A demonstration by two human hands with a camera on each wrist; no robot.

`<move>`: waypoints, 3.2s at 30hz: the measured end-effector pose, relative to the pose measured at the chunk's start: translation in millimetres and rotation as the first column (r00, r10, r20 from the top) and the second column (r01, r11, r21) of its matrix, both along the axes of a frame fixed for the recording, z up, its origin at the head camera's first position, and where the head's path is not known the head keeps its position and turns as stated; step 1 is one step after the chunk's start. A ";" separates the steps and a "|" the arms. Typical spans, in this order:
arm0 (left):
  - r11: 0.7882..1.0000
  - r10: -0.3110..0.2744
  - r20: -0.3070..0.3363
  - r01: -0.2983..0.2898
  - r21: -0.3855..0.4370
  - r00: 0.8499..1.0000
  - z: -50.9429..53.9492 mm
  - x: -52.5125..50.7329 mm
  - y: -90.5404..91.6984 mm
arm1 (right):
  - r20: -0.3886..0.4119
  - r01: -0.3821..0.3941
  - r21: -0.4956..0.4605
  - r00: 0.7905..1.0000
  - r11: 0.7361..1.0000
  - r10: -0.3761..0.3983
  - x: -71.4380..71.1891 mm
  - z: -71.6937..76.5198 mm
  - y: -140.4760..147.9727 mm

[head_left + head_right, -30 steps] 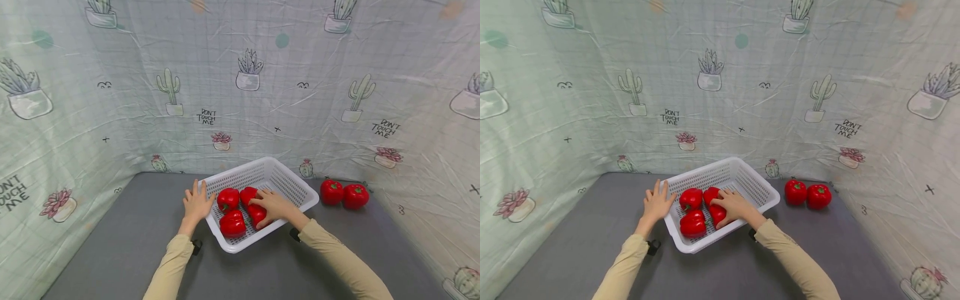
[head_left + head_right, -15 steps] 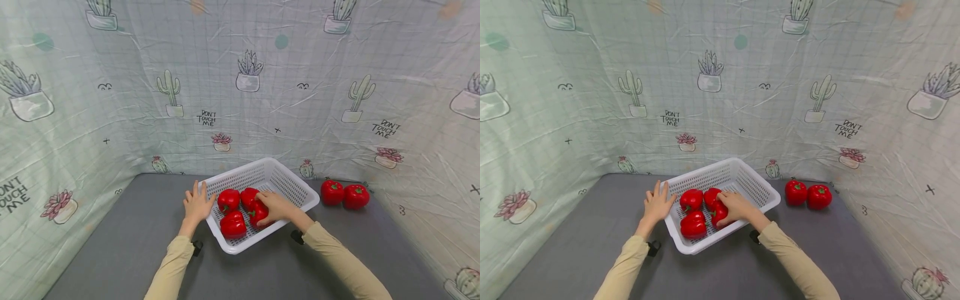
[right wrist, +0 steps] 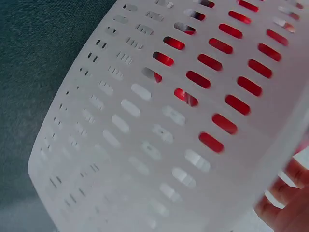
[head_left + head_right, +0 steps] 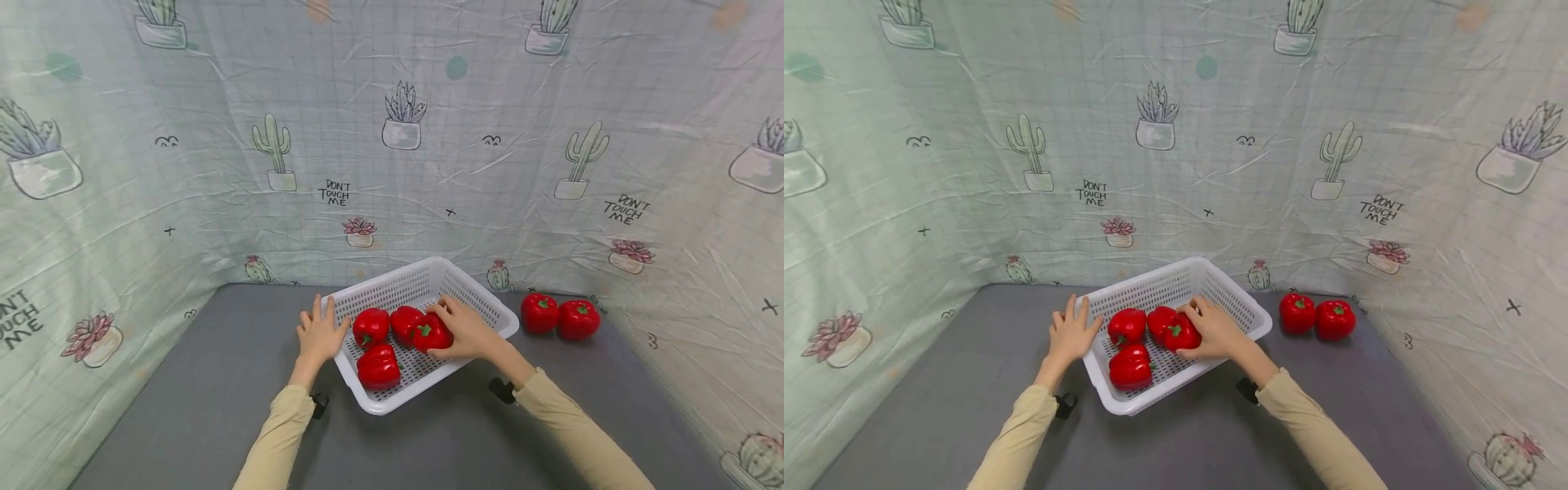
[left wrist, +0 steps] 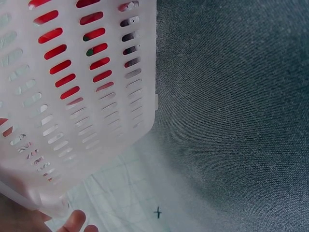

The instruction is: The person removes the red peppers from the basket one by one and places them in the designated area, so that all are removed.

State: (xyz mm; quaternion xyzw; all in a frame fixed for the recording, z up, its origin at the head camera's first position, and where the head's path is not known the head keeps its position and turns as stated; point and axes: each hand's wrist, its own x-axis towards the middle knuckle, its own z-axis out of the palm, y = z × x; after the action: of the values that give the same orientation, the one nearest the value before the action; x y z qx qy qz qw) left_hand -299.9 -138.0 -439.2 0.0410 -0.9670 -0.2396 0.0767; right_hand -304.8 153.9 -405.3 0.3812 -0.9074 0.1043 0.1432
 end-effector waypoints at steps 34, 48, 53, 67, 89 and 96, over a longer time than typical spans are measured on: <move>1.000 0.015 0.006 -0.015 -0.011 1.000 -1.0 -2.2 -0.8 | -0.132 0.192 -0.093 0.970 0.977 -0.203 44.8 29.7 66.5; 1.000 0.004 -0.002 -0.004 -0.007 1.000 -1.5 -1.0 -0.5 | -0.257 0.215 -0.206 0.930 0.955 -0.264 58.9 19.9 98.0; 1.000 0.014 0.002 -0.014 -0.008 1.000 -2.3 -1.7 -0.1 | -0.269 0.227 -0.247 0.918 0.942 -0.292 61.0 13.6 108.1; 1.000 0.015 0.000 -0.015 -0.007 1.000 -4.0 -2.8 0.1 | -0.239 0.323 -0.307 0.884 0.895 -0.401 68.2 0.9 126.8; 1.000 0.008 -0.004 -0.008 0.003 1.000 -3.9 -2.4 -0.1 | -0.126 0.657 -0.227 0.712 0.719 -0.691 53.0 -27.5 146.7; 1.000 0.008 -0.007 -0.008 0.008 1.000 -3.8 -2.2 0.2 | -0.126 0.706 -0.169 0.676 0.687 -0.726 42.0 -37.2 153.5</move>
State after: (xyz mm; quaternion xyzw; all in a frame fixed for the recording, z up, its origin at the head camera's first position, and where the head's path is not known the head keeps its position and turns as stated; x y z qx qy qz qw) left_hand -302.1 -137.9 -443.0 0.0443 -0.9655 -0.2434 0.0810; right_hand -262.8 307.4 -442.5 -0.0051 -0.9600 0.0524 0.2749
